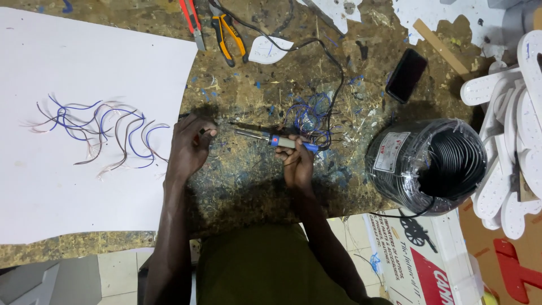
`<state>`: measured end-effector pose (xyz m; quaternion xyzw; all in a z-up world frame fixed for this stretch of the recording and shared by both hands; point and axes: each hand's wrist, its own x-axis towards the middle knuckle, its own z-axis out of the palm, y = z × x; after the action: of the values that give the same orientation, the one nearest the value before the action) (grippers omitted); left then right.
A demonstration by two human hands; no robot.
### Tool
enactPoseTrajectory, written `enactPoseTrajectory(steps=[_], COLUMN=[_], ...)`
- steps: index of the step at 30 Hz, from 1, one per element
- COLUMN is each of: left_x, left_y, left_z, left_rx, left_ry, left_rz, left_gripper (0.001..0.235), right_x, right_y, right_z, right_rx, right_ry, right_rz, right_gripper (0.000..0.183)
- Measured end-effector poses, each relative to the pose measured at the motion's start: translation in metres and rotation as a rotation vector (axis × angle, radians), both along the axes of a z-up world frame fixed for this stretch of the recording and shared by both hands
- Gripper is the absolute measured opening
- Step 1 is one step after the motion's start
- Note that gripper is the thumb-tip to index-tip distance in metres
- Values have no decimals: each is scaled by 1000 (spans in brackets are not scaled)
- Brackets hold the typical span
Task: Soldering electrical wire connections on a workbench in a sign shop fabrication area.
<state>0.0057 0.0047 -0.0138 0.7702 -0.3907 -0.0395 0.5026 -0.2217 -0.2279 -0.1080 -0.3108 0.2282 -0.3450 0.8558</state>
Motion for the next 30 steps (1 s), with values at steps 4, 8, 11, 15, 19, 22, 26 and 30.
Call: enactPoseTrajectory(steps=[4,8,11,15,19,22,26,30], left_x=[-9,-16,-23,-31,-30,-23,-3,29], left_y=[9,19,27,42,54,61,71,86], left_z=[41,48,64,81,86,79,43,14], left_rx=[-19,-87,-121,-172,-147,-177,-20,123], left_ry=[50,74,75,88,37,-84,-204,-239], left_rz=[-7,-3,17,21,70,88,220,310], left_gripper=[7,8,9,5,10,13,12,11], right_x=[1,0,-1,-5,-7,-9,-7,-4], right_y=[5,5,6,2,2,2,9,14], right_z=[13,15,17,13,14,8,21,30], right_rx=[-18,-10,9,25,39,66,81,85], right_ry=[16,25,32,51,47,9,56,54], right_rz=[-3,5,3,5,26,39,0,-4], right_gripper=[29,30,30,32,33,31,30,29])
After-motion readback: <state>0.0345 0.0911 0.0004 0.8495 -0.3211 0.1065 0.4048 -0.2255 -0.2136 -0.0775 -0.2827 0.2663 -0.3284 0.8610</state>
